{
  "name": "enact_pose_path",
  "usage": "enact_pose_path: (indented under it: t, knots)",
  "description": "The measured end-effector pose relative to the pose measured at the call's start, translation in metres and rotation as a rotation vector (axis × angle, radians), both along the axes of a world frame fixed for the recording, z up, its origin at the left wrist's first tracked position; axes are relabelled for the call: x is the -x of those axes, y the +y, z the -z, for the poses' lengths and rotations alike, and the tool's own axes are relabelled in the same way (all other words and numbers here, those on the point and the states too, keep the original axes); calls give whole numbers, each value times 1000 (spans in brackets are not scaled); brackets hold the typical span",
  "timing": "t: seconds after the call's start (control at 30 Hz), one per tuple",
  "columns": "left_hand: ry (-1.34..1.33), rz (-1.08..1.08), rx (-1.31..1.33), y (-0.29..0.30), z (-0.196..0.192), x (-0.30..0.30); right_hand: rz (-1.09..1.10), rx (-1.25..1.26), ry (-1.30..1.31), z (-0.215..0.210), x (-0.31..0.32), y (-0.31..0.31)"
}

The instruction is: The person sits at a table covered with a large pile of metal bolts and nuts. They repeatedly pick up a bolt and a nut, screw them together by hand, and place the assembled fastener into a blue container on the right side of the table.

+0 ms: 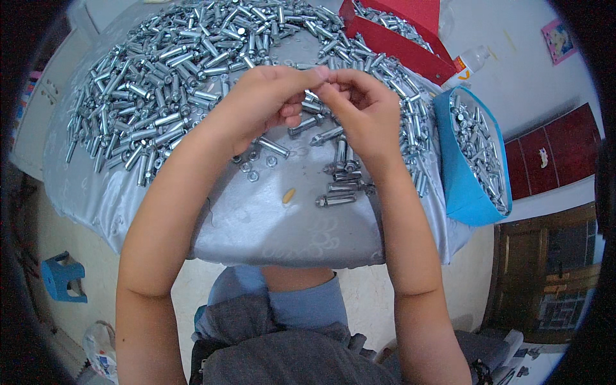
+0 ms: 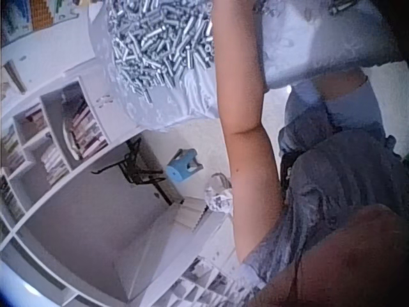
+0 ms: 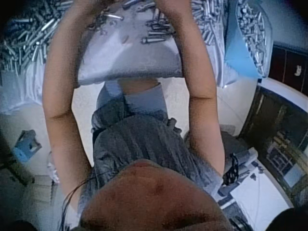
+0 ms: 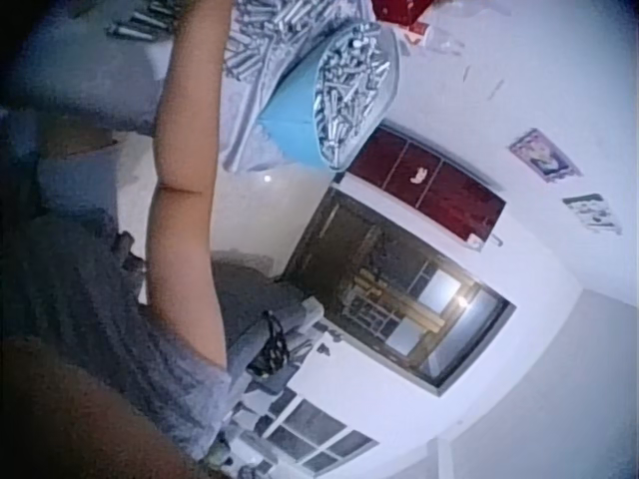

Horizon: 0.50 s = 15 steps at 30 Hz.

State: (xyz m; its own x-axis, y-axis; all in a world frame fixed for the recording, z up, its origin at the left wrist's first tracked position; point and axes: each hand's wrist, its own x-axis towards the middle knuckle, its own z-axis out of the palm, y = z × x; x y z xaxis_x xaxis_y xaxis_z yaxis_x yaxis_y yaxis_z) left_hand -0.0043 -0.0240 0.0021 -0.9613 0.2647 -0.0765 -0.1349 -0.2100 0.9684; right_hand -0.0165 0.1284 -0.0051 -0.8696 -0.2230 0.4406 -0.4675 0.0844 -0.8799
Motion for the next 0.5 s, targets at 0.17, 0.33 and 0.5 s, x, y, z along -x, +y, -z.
enact_pose_path:
  t: [0.17, 0.33, 0.5]
  knots:
    - [43, -172, -55, -12, -6, 6, 7, -140, 75, 2, -1, -2]
    - [51, -249, -419, -31, -5, 18, -121, -653, 637, 15, 1, -10]
    - [7, -266, -380, -28, -7, 16, -166, -844, 618, 15, -5, -21]
